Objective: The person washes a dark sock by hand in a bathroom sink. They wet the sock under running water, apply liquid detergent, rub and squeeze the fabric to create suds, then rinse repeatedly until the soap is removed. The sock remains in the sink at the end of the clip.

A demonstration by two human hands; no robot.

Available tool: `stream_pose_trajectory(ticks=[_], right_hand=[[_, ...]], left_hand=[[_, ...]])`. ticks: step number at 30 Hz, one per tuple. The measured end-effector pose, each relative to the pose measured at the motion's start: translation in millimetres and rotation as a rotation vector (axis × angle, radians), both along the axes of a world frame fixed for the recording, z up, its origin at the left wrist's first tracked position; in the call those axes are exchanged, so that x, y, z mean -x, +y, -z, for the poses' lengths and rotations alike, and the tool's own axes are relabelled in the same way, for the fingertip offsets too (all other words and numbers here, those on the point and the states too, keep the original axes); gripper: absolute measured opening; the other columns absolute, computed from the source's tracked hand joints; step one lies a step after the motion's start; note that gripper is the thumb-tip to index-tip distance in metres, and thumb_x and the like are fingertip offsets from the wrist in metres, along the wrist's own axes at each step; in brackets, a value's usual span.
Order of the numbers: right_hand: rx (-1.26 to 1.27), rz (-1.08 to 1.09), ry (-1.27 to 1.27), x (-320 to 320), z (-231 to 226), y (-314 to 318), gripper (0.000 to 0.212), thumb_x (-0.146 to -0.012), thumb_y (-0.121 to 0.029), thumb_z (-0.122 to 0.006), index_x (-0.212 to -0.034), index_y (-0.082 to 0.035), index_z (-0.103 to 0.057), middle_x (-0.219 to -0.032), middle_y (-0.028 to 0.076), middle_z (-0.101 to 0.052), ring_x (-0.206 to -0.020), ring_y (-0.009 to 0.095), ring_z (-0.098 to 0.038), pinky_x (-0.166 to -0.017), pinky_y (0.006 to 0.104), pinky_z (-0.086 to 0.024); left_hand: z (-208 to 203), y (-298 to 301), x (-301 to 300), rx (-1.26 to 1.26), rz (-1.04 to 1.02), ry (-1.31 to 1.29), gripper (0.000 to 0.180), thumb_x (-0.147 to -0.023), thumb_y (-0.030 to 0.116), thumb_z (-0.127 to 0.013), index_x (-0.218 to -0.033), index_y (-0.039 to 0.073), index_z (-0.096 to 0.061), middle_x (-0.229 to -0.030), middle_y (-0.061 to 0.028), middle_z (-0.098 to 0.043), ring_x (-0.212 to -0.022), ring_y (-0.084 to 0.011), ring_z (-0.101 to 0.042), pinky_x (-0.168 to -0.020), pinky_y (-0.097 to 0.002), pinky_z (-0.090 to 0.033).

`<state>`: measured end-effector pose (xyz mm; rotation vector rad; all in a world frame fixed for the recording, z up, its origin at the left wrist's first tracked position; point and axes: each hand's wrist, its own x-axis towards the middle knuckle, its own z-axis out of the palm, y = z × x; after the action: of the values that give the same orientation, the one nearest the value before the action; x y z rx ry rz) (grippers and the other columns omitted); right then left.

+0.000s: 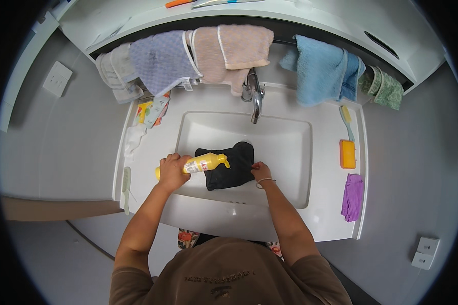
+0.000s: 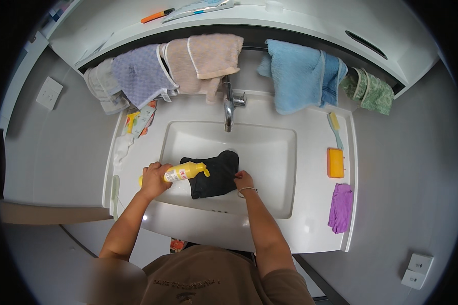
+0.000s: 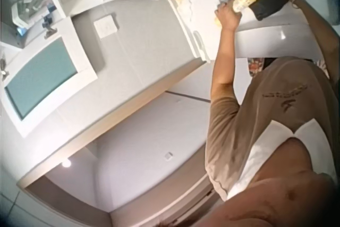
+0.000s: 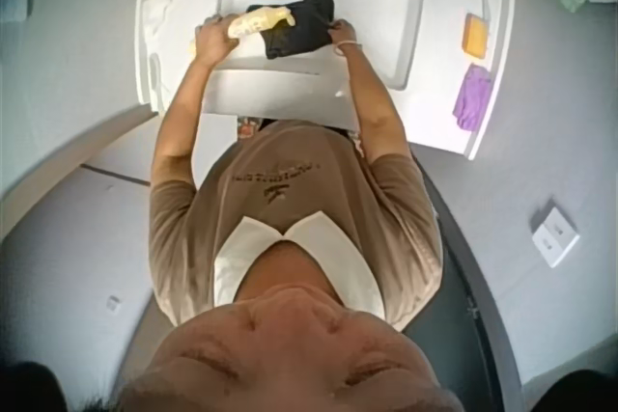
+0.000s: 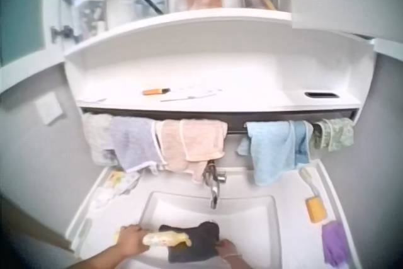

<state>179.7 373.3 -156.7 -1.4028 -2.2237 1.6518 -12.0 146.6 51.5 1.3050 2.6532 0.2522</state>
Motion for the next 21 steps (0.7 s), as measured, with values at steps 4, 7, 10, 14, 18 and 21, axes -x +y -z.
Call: stream_pose_trajectory(ticks=[4, 7, 10, 14, 18, 21], right_hand=[[0.016, -0.002, -0.021, 4.0, -1.0, -1.3, 0.019, -0.07, -0.006, -0.064, -0.088, -0.005, -0.059, -0.083, 0.01, -0.062, -0.079, 0.023, -0.06, -0.074, 0.0327, -0.048], [-0.007, -0.031, -0.037, 5.0, -5.6, -2.3, 0.02, -0.071, -0.008, -0.064, -0.09, -0.004, -0.059, -0.083, 0.009, -0.062, -0.079, 0.021, -0.06, -0.074, 0.031, -0.048], [0.014, -0.008, -0.038, 2.5, -1.6, -1.3, 0.019, -0.071, -0.007, -0.064, -0.09, -0.004, -0.06, -0.082, 0.009, -0.063, -0.078, 0.021, -0.06, -0.074, 0.0308, -0.048], [0.012, 0.028, -0.012, -1.1, 7.9, -0.8, 0.019, -0.07, -0.006, -0.064, -0.088, -0.005, -0.06, -0.08, 0.009, -0.062, -0.076, 0.023, -0.06, -0.072, 0.0324, -0.049], [0.003, 0.039, 0.013, -1.9, 19.5, -2.3, 0.019, -0.069, -0.006, -0.064, -0.088, -0.006, -0.06, -0.08, 0.009, -0.062, -0.075, 0.022, -0.06, -0.071, 0.032, -0.049], [0.025, 0.052, 0.044, -3.2, 24.1, -0.9, 0.019, -0.069, -0.006, -0.064, -0.088, -0.005, -0.06, -0.08, 0.009, -0.062, -0.076, 0.021, -0.06, -0.071, 0.0315, -0.048]], left_hand=[[1.7, 0.5, -4.1, 0.034, 0.145, 0.084, 0.043, -0.058, 0.007, -0.067, -0.099, 0.019, -0.061, -0.086, -0.0044, -0.051, -0.09, -0.0223, -0.048, -0.077, -0.0359, -0.032], [2.4, 1.8, -7.2, 0.025, 0.18, 0.119, 0.043, -0.058, 0.006, -0.067, -0.099, 0.018, -0.061, -0.085, -0.0046, -0.051, -0.091, -0.0221, -0.047, -0.077, -0.036, -0.031], [1.8, 2.9, -4.7, 0.002, 0.129, 0.107, 0.044, -0.058, 0.006, -0.067, -0.1, 0.018, -0.061, -0.086, -0.0047, -0.05, -0.091, -0.022, -0.047, -0.078, -0.0362, -0.031], [4.7, 9.5, -3.5, 0.005, 0.206, 0.134, 0.042, -0.059, 0.004, -0.065, -0.099, 0.017, -0.062, -0.086, -0.0053, -0.051, -0.091, -0.0222, -0.047, -0.077, -0.0358, -0.032], [11.0, 35.5, -11.7, -0.072, 0.27, 0.221, 0.037, -0.06, 0.003, -0.062, -0.094, 0.018, -0.062, -0.083, -0.0044, -0.051, -0.088, -0.0227, -0.048, -0.075, -0.0357, -0.032], [10.6, 47.7, -11.9, -0.055, 0.246, 0.193, 0.038, -0.06, 0.003, -0.062, -0.096, 0.018, -0.062, -0.083, -0.0046, -0.051, -0.088, -0.0227, -0.048, -0.076, -0.0357, -0.032]])
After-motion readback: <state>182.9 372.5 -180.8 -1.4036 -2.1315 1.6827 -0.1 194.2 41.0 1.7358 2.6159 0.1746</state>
